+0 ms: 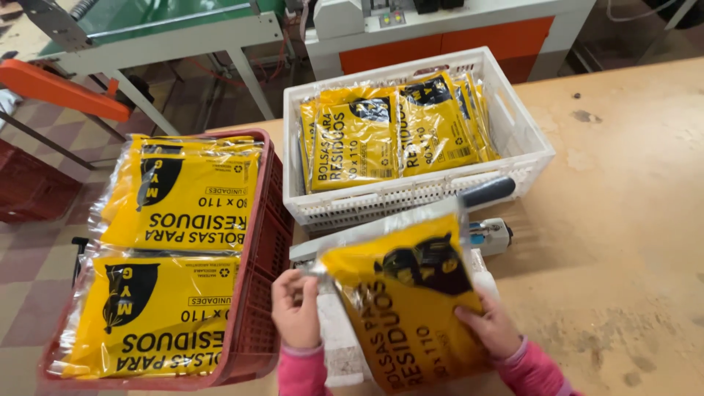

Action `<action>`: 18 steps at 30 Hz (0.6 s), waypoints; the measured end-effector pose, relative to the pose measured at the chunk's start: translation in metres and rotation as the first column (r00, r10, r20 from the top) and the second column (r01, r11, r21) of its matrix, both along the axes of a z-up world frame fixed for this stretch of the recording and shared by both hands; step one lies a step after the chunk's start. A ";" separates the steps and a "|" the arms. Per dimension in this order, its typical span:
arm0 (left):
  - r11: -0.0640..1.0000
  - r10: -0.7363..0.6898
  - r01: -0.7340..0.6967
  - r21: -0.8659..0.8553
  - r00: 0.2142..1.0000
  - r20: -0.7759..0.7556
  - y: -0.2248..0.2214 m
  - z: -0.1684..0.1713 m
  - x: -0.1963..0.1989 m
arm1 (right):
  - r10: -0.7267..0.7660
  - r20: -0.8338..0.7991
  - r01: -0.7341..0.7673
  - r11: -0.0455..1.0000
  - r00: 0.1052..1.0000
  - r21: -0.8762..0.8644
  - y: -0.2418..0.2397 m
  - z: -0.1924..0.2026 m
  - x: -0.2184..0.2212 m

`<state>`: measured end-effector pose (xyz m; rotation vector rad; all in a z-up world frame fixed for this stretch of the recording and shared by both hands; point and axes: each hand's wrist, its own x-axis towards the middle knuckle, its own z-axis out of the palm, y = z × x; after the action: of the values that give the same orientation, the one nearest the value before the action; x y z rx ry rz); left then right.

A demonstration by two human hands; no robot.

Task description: Sealing plastic bags using a manual heat sealer and transferring them to a storage crate.

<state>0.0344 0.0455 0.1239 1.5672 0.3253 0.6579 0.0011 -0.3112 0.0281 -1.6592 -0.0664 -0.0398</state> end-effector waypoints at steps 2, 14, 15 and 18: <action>0.996 -0.011 0.007 0.089 0.999 0.043 0.009 0.023 -0.021 | -0.075 -0.056 0.082 0.986 0.996 0.142 -0.017 0.019 0.046; 0.872 0.173 0.048 0.488 0.902 -0.397 0.136 0.045 -0.061 | -0.234 0.380 0.442 0.586 0.895 -0.679 -0.107 0.181 0.368; 0.875 0.170 0.072 0.479 0.880 -0.444 0.148 0.045 -0.049 | -0.233 0.500 0.551 0.358 0.834 -0.753 -0.115 0.166 0.372; 0.865 0.161 0.125 0.486 0.848 -0.505 0.201 0.026 -0.002 | -0.183 0.351 0.396 0.441 0.918 -0.806 -0.054 0.187 0.310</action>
<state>0.0326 0.2469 0.1496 2.2610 0.6197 0.3099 0.3115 -0.3654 0.2153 -2.6978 0.0597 -0.5463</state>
